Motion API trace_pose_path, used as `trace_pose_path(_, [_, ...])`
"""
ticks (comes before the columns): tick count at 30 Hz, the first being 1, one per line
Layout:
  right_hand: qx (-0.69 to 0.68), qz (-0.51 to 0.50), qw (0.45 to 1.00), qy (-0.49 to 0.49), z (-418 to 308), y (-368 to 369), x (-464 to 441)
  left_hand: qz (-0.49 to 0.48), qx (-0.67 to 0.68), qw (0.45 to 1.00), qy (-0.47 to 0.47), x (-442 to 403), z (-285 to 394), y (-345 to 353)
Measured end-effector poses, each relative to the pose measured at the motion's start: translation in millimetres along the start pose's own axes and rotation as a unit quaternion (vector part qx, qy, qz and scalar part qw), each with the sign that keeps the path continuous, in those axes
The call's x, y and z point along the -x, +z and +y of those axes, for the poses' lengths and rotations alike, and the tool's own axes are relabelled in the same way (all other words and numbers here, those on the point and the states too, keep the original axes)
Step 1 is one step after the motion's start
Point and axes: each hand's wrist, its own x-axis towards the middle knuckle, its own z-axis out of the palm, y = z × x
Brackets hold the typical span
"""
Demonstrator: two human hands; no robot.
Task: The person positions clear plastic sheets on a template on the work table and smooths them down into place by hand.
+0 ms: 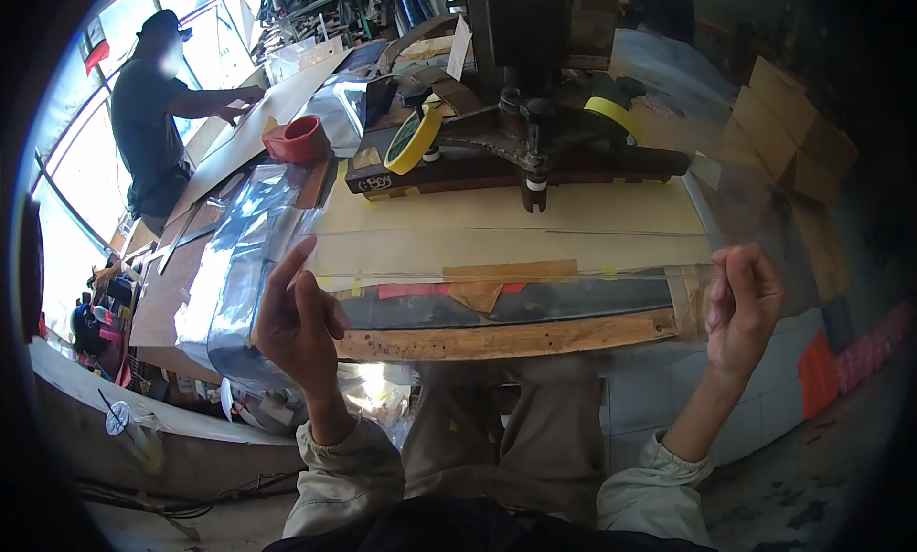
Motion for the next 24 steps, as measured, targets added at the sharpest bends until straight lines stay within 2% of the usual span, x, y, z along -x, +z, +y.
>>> trace_pose_path(6, [-0.001, -0.012, 1.000, 0.006, 6.7, -0.2, -3.5, 0.002, -0.002, 1.000, -0.015, 0.0, -3.6, 0.7])
trace_pose_path(9, [0.001, 0.022, 0.999, 0.044, 11.4, 8.6, 1.4, 0.002, 0.014, 0.999, -0.043, 3.0, -12.6, 5.1])
trace_pose_path(14, [0.040, -0.105, 0.992, 0.051, 26.7, -0.9, 10.8, -0.053, 0.020, 0.990, -0.130, 27.4, -45.9, 5.3])
trace_pose_path(16, [0.092, -0.175, 0.979, 0.047, 23.1, -4.9, 9.5, -0.090, 0.039, 0.988, -0.120, 35.2, -47.6, 4.5])
trace_pose_path(18, [0.167, -0.302, 0.936, 0.068, 9.6, -6.3, 10.8, -0.110, 0.065, 0.988, -0.092, 42.1, -51.3, 5.8])
trace_pose_path(20, [0.240, -0.423, 0.871, 0.071, -3.6, -3.2, 3.8, -0.127, 0.044, 0.990, -0.041, 42.8, -50.0, 11.9])
trace_pose_path(22, [0.273, -0.456, 0.844, 0.070, -8.1, 9.2, 6.5, -0.100, 0.125, 0.986, -0.054, 42.9, -42.1, 20.3])
trace_pose_path(24, [0.291, -0.464, 0.832, 0.086, -8.0, 9.7, 8.9, -0.122, 0.126, 0.983, -0.048, 40.1, -46.1, 20.3])
